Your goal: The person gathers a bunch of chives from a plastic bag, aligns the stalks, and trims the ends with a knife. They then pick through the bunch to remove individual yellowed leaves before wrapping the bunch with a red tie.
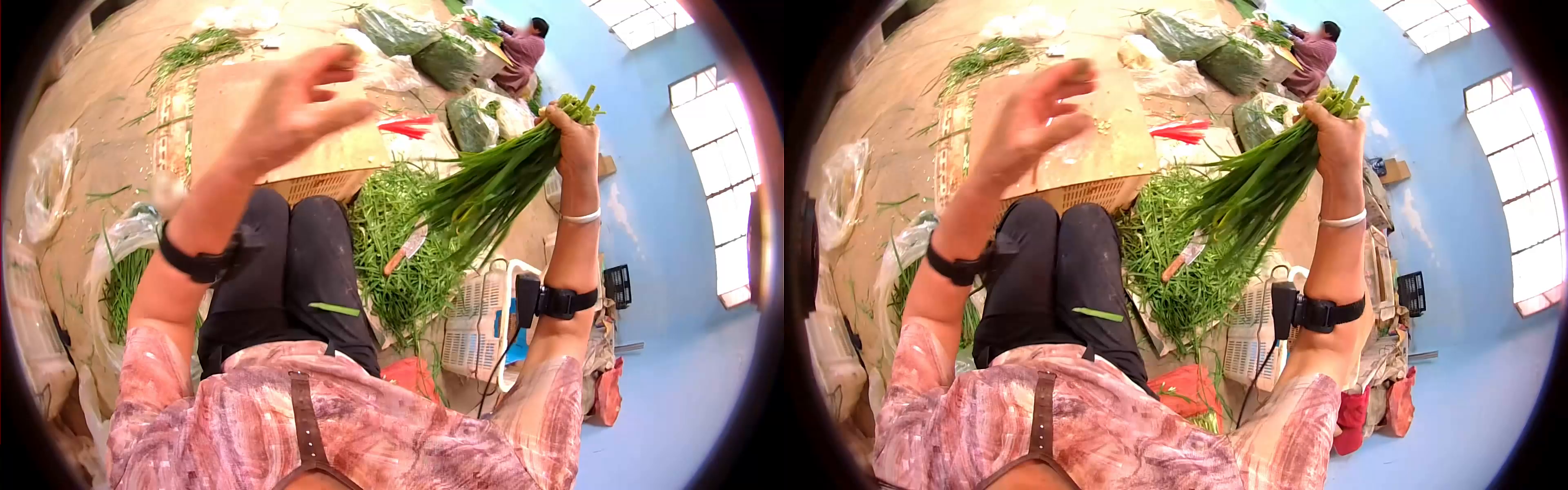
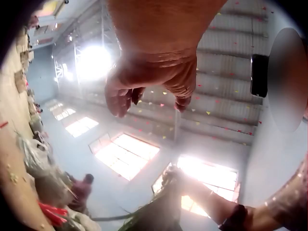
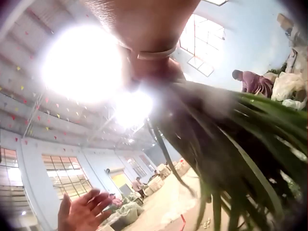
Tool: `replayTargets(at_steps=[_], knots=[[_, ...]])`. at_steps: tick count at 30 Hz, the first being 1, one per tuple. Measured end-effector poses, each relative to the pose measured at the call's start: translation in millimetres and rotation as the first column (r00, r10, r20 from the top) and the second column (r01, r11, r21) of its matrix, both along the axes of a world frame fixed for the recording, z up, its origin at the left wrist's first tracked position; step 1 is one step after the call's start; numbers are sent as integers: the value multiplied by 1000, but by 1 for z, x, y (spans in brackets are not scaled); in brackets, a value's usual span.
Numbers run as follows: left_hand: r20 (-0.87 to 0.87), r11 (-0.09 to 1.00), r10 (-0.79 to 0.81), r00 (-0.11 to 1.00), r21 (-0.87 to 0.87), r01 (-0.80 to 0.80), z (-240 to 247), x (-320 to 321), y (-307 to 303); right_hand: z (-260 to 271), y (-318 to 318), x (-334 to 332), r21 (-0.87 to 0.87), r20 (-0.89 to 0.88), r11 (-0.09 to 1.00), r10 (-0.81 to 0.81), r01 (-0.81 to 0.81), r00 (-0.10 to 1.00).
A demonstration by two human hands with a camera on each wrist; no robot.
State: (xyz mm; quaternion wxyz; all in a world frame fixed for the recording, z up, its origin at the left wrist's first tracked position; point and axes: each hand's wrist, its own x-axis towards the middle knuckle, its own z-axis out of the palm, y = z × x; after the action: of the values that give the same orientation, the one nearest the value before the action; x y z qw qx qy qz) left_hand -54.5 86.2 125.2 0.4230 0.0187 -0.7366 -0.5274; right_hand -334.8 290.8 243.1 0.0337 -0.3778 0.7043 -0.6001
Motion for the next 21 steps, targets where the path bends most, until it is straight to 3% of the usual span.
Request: replayTargets(at_steps=[5,7,8,9,10,11,12,13,14,15,16,17,19,21], knots=[[-4,880,66,998,-471,-61,21,-113,40,11,-15,17,-65,161,986,164,-155,973],[48,858,50,998,-513,-19,30,-138,44,19,-28,37,-49,257,969,246,-242,935],[109,894,-210,972,-382,236,33,-144,38,23,-33,34,-67,317,952,305,-299,898],[170,787,-586,792,-110,606,22,-164,28,26,-41,29,-91,378,930,362,-355,852],[115,575,-818,563,160,803,19,-159,26,29,-47,31,-115,428,879,465,-463,775],[-22,266,-954,299,396,879,14,-152,25,32,-51,34,-203,469,825,555,-527,688],[-168,194,-936,311,492,849,-4,-152,28,29,-56,21,-191,450,807,578,-558,681],[-283,101,-938,200,329,939,-12,-160,39,27,-64,11,-177,431,788,601,-590,673],[-383,-11,-913,136,358,934,-27,-158,44,22,-67,3,-143,443,734,647,-664,620],[-482,-122,-872,80,374,920,-33,-138,59,7,-76,-7,-196,443,772,620,-604,648],[-562,-83,-799,216,458,885,-40,-118,75,-5,-82,-2,-242,530,750,634,-616,563],[-683,-267,-720,121,434,860,-58,-119,79,-17,-87,4,-291,606,729,641,-619,470],[-737,-409,-675,49,428,806,-81,-95,90,-49,-98,-7,-292,686,825,533,-483,496],[-800,-504,-599,46,421,755,-99,-73,94,-86,-104,-15,-292,732,858,485,-423,478]])
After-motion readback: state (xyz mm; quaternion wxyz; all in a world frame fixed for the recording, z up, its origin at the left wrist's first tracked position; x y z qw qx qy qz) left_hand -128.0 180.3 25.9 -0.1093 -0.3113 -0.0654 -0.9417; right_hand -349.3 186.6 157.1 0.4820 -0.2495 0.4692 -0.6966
